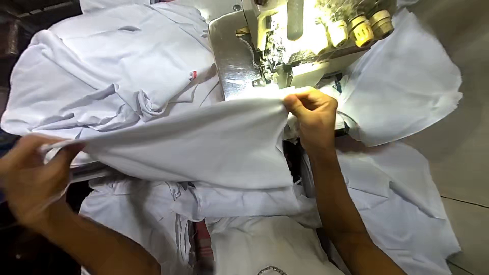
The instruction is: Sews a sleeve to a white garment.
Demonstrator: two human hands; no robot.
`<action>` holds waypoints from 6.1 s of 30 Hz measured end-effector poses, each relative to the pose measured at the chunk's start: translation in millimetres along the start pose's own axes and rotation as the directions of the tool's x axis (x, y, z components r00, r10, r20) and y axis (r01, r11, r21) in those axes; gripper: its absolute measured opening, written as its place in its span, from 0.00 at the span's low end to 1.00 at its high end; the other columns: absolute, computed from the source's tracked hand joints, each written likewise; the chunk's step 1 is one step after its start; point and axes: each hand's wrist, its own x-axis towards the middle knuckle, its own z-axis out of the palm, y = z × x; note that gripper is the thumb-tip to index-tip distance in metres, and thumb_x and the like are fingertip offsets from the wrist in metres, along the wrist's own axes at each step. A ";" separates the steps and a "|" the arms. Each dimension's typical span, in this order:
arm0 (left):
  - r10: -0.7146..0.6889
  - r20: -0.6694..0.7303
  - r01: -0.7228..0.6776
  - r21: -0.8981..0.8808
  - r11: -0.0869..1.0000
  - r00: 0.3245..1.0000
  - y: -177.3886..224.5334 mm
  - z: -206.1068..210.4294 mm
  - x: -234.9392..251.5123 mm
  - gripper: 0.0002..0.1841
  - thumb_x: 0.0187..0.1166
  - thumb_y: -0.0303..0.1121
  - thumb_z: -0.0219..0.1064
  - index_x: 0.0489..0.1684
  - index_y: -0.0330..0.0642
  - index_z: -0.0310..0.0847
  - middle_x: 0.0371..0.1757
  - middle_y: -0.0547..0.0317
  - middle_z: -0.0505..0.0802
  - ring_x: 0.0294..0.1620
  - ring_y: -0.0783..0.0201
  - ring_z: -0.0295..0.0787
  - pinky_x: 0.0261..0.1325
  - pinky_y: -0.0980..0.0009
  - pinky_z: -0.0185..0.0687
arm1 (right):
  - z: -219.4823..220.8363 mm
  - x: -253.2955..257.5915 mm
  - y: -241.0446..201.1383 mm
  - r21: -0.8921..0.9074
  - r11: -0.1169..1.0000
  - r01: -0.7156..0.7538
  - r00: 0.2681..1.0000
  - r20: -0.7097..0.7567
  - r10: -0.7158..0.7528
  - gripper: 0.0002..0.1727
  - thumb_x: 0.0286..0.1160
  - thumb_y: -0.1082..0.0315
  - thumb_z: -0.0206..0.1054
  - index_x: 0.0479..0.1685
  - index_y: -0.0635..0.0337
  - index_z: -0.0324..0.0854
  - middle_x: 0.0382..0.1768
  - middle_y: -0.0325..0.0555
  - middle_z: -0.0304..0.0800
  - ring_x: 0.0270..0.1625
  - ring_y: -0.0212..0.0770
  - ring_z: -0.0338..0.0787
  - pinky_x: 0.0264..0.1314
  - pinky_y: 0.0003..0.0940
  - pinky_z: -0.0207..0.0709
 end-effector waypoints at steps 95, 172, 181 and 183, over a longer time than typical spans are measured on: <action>-0.160 -0.386 0.202 0.070 0.977 0.908 90.4 150.7 -28.6 0.24 0.85 0.36 0.64 0.72 0.26 0.71 0.67 0.33 0.81 0.67 0.48 0.79 0.65 0.58 0.77 | 17.4 -40.4 39.5 -0.287 0.955 -0.075 0.996 -0.077 0.055 0.13 0.79 0.63 0.72 0.53 0.61 0.81 0.48 0.44 0.87 0.48 0.33 0.89 0.51 0.29 0.86; -0.410 0.033 0.406 -0.226 0.885 0.912 74.6 136.2 -104.2 0.62 0.57 0.56 0.85 0.82 0.17 0.50 0.74 0.35 0.77 0.71 0.62 0.80 0.72 0.67 0.80 | 4.3 -55.2 17.5 -0.248 0.942 -0.227 0.969 -0.153 0.194 0.07 0.78 0.64 0.74 0.44 0.58 0.92 0.33 0.33 0.93 0.26 0.22 0.84 0.25 0.17 0.78; -0.476 -0.223 0.307 -0.526 0.793 0.850 99.1 134.5 -82.1 0.15 0.89 0.29 0.53 0.66 0.27 0.66 0.52 0.67 0.88 0.53 0.81 0.88 0.63 0.76 0.85 | 2.1 -56.4 19.5 -0.406 0.887 -0.219 0.972 -0.166 0.163 0.11 0.66 0.56 0.82 0.34 0.52 0.91 0.27 0.31 0.85 0.24 0.22 0.76 0.24 0.17 0.66; -0.520 -0.276 0.280 -0.598 0.751 0.808 100.3 116.3 -71.5 0.13 0.91 0.30 0.49 0.66 0.33 0.68 0.51 0.71 0.89 0.54 0.79 0.88 0.65 0.73 0.84 | 2.4 -56.4 24.7 -0.355 0.911 -0.208 0.974 -0.163 0.158 0.10 0.67 0.59 0.82 0.32 0.54 0.92 0.28 0.33 0.87 0.24 0.22 0.79 0.24 0.16 0.71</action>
